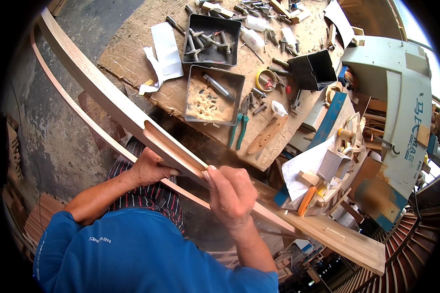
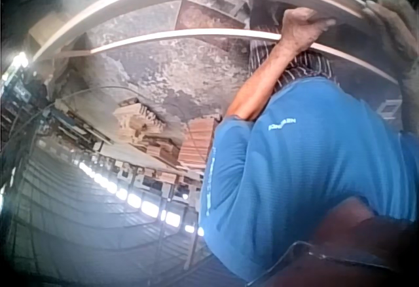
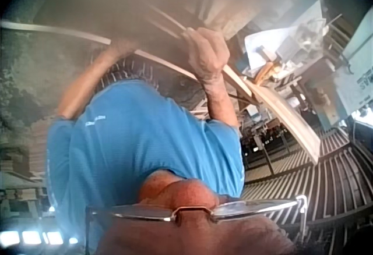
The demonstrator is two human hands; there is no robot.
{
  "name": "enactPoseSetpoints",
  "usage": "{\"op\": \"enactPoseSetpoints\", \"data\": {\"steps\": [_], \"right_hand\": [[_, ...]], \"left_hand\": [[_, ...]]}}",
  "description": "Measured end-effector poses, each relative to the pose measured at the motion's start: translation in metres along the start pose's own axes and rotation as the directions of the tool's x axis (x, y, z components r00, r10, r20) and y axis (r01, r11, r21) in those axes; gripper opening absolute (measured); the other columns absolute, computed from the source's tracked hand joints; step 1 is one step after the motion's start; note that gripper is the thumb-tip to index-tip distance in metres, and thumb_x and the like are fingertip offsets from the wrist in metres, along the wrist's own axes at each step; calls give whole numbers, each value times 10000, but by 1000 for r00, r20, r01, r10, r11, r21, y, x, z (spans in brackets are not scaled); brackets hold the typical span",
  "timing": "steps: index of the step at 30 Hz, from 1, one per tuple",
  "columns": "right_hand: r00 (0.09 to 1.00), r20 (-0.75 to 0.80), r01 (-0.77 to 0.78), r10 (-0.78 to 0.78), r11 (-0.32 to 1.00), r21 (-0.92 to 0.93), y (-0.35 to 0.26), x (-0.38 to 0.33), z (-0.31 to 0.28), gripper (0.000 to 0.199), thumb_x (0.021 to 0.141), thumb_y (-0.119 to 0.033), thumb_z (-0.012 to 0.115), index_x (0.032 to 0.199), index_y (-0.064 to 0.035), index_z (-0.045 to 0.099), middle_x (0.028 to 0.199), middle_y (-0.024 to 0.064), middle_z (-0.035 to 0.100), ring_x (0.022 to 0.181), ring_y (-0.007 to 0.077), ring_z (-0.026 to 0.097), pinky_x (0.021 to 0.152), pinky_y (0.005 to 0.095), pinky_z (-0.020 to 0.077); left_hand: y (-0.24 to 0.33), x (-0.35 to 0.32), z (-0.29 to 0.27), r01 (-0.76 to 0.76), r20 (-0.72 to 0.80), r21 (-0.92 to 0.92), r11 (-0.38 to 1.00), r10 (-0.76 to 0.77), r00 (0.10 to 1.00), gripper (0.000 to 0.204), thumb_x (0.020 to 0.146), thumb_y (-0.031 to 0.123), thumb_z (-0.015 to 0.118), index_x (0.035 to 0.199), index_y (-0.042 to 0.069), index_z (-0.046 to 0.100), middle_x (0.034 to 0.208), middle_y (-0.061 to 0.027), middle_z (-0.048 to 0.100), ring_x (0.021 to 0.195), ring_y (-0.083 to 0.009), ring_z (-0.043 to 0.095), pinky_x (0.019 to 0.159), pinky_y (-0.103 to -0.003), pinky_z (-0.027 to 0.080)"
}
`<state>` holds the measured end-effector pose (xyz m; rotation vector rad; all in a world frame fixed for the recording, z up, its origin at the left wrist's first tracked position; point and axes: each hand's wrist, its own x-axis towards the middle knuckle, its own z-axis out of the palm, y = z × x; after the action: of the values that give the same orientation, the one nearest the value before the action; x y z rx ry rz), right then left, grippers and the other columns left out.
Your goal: The person smoothing the edges of a curved wooden frame using a stationary sanding machine and then applying glue from a small white bottle to the joints while working at a workbench.
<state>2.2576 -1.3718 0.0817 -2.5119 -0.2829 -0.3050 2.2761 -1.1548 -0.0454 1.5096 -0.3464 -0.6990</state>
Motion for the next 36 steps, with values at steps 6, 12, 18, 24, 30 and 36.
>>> {"op": "enactPoseSetpoints", "data": {"steps": [6, 12, 18, 24, 30, 36], "right_hand": [[1000, -8, 29, -30, 999, -25, -3, 4, 1, 228, 726, 28, 801, 927, 12, 695, 776, 105, 626, 648, 233, 590, 542, 316, 470], [999, -16, 33, -34, 999, -41, -4, 4, 4, 225, 725, 12, 809, 918, 9, 692, 765, 97, 612, 627, 234, 570, 533, 320, 463], [986, -44, -157, 160, 985, 70, -8, -3, -7, 189, 753, 15, 792, 910, 2, 686, 784, 105, 617, 663, 229, 580, 564, 322, 468], [867, 123, -498, 484, 821, 278, -8, -6, -23, 239, 828, 54, 707, 1061, 1, 692, 1026, 112, 606, 846, 180, 617, 734, 266, 500], [819, 239, -574, 523, 754, 319, -11, 1, -19, 179, 867, -33, 713, 1044, -5, 717, 1018, 74, 622, 855, 109, 577, 760, 232, 465], [591, 511, -806, 624, 430, 407, -4, 18, -19, 192, 910, -144, 683, 1019, 9, 719, 952, 40, 667, 886, 82, 582, 797, 232, 452]], "left_hand": [[0, 0, 2, 1, -9, -31, 1000, -2, 1000, 331, 819, 293, 798, 1074, 90, 736, 865, -67, 743, 774, -155, 711, 728, -295, 566], [-4, -2, -1, 14, 7, 4, 1000, -14, 1000, 366, 808, 307, 805, 1083, 79, 726, 957, -73, 740, 885, -186, 703, 805, -325, 551], [-9, -7, -4, 60, 27, -81, 995, -58, 998, 442, 762, 287, 850, 1085, 25, 700, 1010, -72, 725, 975, -183, 676, 871, -339, 528], [-11, -9, -9, 91, 31, -110, 990, -88, 996, 457, 761, 285, 856, 1077, 2, 688, 991, -68, 719, 954, -163, 668, 852, -331, 535], [-13, -10, -9, 156, 58, -183, 971, -148, 987, 405, 773, 279, 843, 1050, 16, 709, 993, -70, 725, 961, -158, 669, 858, -326, 535], [-9, -9, -7, 55, 7, -131, 990, -55, 998, 294, 773, 207, 826, 1011, 49, 757, 1021, -89, 746, 995, -208, 702, 881, -338, 537]]}}
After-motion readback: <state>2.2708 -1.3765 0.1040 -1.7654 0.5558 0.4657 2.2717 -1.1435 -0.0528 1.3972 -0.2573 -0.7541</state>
